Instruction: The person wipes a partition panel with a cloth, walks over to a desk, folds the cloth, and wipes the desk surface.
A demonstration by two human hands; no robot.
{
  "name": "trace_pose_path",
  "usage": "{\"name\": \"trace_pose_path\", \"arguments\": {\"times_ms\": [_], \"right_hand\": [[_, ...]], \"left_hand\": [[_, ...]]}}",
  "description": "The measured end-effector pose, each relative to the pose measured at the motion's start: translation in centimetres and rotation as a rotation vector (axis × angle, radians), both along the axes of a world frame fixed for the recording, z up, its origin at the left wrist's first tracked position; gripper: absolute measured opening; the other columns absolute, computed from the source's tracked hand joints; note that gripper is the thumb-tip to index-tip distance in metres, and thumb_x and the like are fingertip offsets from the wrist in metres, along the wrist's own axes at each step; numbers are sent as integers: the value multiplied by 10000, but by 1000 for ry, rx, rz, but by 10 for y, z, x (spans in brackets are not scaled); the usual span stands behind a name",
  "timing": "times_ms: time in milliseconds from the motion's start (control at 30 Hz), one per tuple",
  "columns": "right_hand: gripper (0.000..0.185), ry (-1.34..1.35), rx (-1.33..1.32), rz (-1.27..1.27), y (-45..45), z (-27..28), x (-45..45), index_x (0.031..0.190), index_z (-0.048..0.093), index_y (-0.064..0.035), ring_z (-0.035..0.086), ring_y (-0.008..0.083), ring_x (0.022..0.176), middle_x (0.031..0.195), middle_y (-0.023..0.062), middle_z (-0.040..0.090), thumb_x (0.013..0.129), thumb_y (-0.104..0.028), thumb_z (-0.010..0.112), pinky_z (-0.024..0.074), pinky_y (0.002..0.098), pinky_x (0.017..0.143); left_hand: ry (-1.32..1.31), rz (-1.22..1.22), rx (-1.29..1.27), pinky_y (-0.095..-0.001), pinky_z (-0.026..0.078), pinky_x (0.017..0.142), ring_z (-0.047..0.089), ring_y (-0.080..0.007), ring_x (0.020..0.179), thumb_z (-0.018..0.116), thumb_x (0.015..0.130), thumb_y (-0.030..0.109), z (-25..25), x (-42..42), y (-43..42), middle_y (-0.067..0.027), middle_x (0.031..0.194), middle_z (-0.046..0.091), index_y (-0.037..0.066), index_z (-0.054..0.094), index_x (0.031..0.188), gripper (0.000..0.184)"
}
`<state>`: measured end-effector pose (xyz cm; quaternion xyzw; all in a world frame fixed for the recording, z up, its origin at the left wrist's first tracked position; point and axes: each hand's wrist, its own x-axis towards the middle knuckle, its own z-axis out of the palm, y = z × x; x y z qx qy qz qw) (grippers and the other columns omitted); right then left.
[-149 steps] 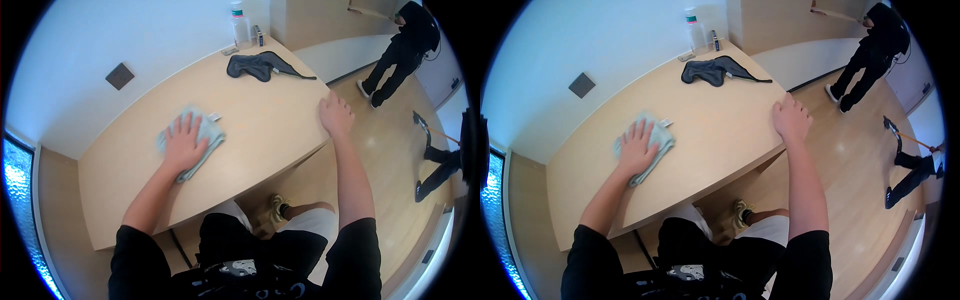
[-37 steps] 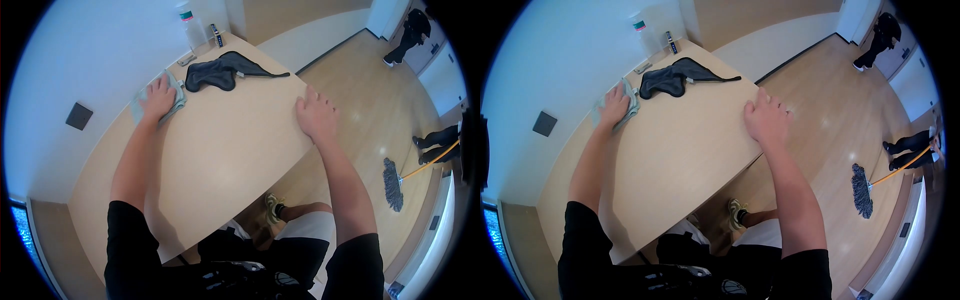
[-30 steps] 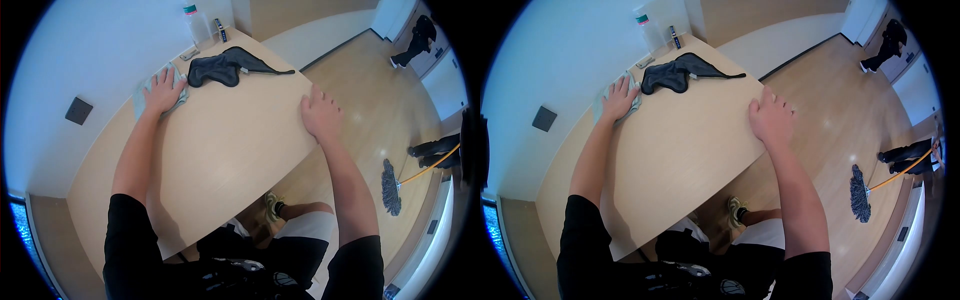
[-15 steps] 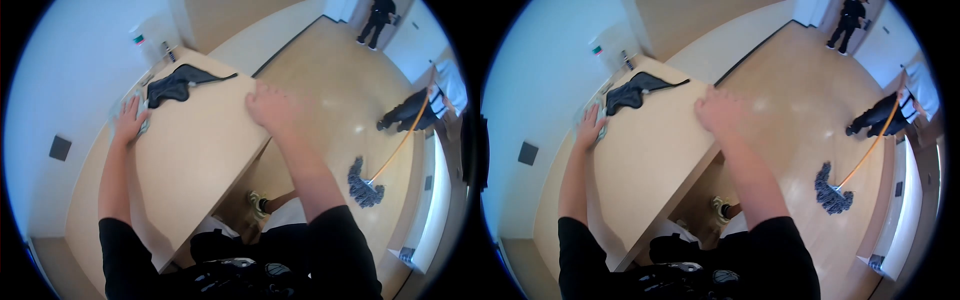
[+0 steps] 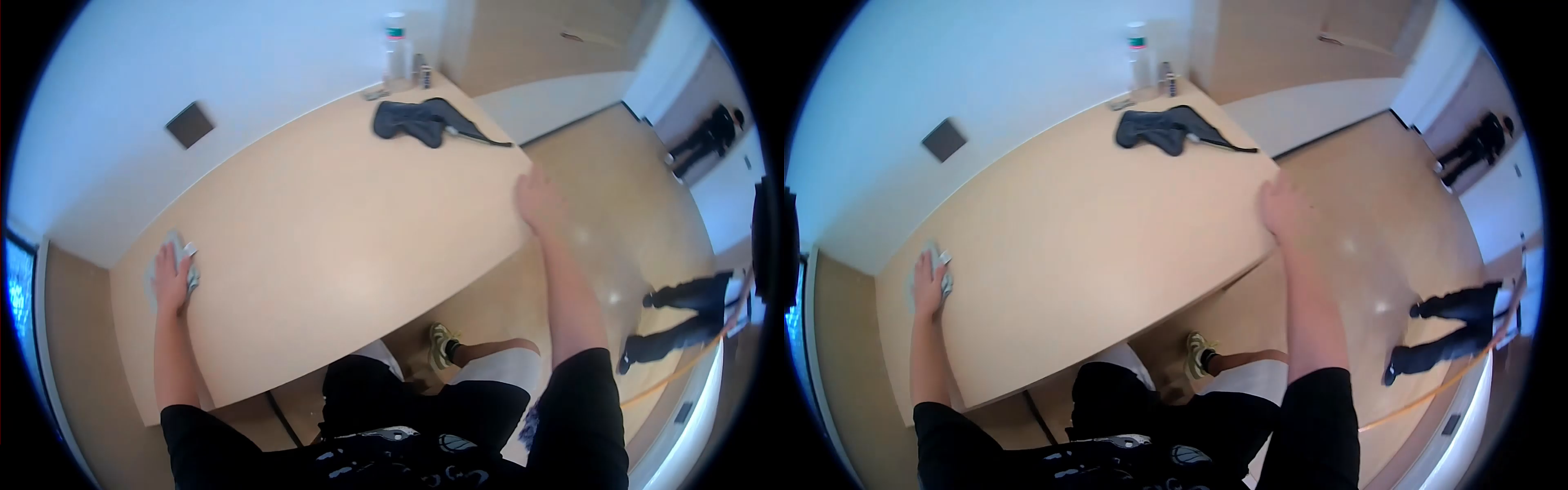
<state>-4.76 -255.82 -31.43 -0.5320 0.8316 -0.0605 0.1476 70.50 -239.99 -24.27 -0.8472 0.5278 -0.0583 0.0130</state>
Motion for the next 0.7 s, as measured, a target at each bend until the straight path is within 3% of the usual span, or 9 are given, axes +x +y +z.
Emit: {"name": "trace_pose_path", "arguments": {"times_ms": [67, 133, 200, 300, 500, 600, 700], "right_hand": [[649, 33, -67, -1, 3, -17, -8, 1547, 375, -128, 487, 456, 1354, 1481, 266, 493, 1004, -484, 376, 354, 619, 1118], [643, 53, -99, -26, 5, -18, -9, 1553, 373, -153, 478, 433, 1370, 1491, 249, 488, 1004, -489, 373, 359, 595, 1124], [642, 68, -117, -37, 8, -13, 0, 1560, 367, -177, 474, 411, 1380, 1500, 231, 485, 1003, -496, 367, 362, 572, 1128], [649, 95, -88, -60, 29, 8, 4, 1570, 355, -199, 478, 386, 1384, 1510, 205, 487, 1000, -508, 356, 365, 548, 1133], [661, 145, -30, -90, 39, 40, 23, 1571, 354, -200, 476, 377, 1387, 1513, 191, 488, 993, -521, 345, 361, 546, 1132], [656, 106, -44, -81, 34, 33, 16, 1569, 360, -203, 470, 373, 1392, 1514, 185, 490, 993, -517, 345, 347, 554, 1133], [652, 93, -50, -74, 32, 33, 15, 1568, 364, -204, 462, 368, 1398, 1514, 178, 493, 992, -510, 345, 336, 551, 1134]], "left_hand": [[-15, 278, -17, -648, 168, 1193, 224, -349, 1544, 431, 1007, 636, 9, 68, 63, -131, 1677, 254, 164, 301, 1612, 778], [26, 360, -93, -608, 173, 1207, 215, -348, 1547, 423, 1003, 654, -8, 186, 137, -134, 1680, 248, 165, 308, 1611, 789], [40, 560, -42, -599, 151, 1212, 207, -333, 1551, 404, 998, 671, 27, 169, 178, -131, 1685, 236, 163, 307, 1611, 802], [111, 378, -86, -641, 110, 1200, 196, -308, 1558, 377, 997, 682, 0, 253, 208, -102, 1695, 223, 202, 294, 1618, 790], [-2, 535, 22, -682, 97, 1179, 181, -295, 1563, 368, 998, 674, 0, 229, 189, -52, 1699, 226, 276, 285, 1619, 742], [8, 576, 72, -691, 103, 1177, 166, -317, 1564, 372, 994, 673, 8, 209, 184, -78, 1699, 219, 239, 274, 1624, 771], [44, 468, 32, -691, 108, 1178, 176, -341, 1559, 377, 1002, 656, 0, 195, 183, -111, 1696, 213, 194, 261, 1628, 786]]}}
